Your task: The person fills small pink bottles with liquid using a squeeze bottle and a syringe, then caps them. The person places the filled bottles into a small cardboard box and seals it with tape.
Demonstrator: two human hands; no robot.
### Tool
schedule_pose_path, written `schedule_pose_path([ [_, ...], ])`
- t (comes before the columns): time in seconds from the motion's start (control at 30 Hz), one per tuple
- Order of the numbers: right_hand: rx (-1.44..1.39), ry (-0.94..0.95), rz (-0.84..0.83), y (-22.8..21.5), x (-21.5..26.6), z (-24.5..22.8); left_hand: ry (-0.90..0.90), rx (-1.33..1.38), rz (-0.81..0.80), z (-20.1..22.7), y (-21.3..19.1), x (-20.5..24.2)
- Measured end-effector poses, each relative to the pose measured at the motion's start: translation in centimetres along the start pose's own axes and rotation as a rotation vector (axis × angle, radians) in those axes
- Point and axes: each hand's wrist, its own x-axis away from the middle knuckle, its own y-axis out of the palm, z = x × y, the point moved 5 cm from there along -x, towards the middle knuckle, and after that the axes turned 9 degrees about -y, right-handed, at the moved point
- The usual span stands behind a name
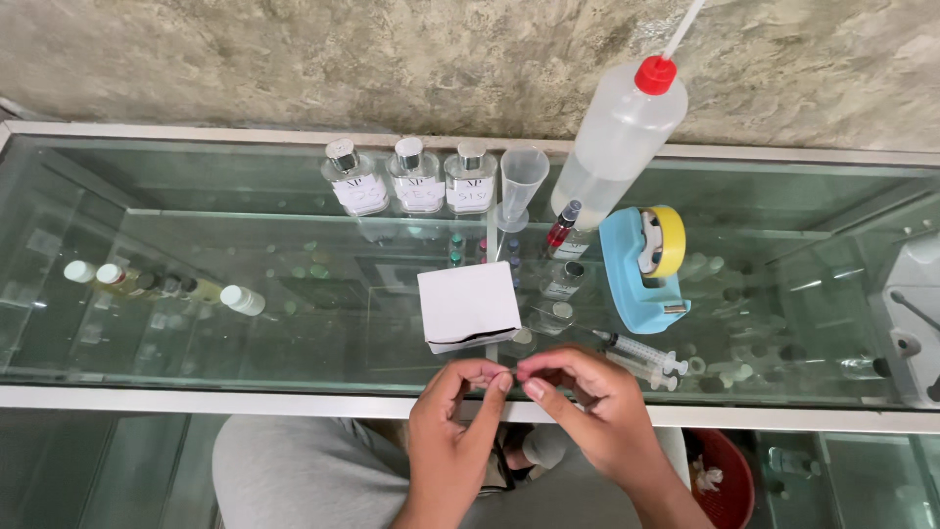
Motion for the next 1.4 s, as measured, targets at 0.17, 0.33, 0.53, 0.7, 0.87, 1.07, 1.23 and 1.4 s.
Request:
schedule_pose_path([
  [0.17, 0.03, -0.05, 0.047, 0.3, -0.5, 0.4, -0.031, 0.076, 0.025, -0.8, -0.1, -0.1],
  [0.33, 0.302, -0.233, -0.008, 0.3, -1.6, -3.0, -0.106, 0.172, 0.026, -1.7, -0.3, -0.3],
  [0.53, 0.307, -0.233, -0.081, 1.0, -1.6, -3.1, -0.056, 0.192, 0.009, -1.6, -0.3, -0.2],
  [0.7, 0.384, -0.319, -0.152, 1.6, -2.0, -2.6, -0.15, 0.227, 0.005, -2.0, -0.3, -0.2],
  [0.87, 0.635, -0.531, -0.221, 2.1, -2.9, -4.2, -0.221, 0.584, -0.034, -4.2, 0.8, 0.1],
  [1.07, 0.694, -0.588, -0.274, 1.7, -4.0, -6.4, 0.152, 0.077, 0.166, -0.3, -2.6, 0.2],
  [1.23, 0.765, -0.567, -0.283, 1.7, -4.4, -6.4, 0.709, -0.545, 0.239, 2.9, -3.6, -1.4],
  [1.4, 0.85, -0.6, -0.326, 2.2, -4.9, -6.4, 0.68, -0.637, 0.225, 2.4, -3.5, -2.9],
])
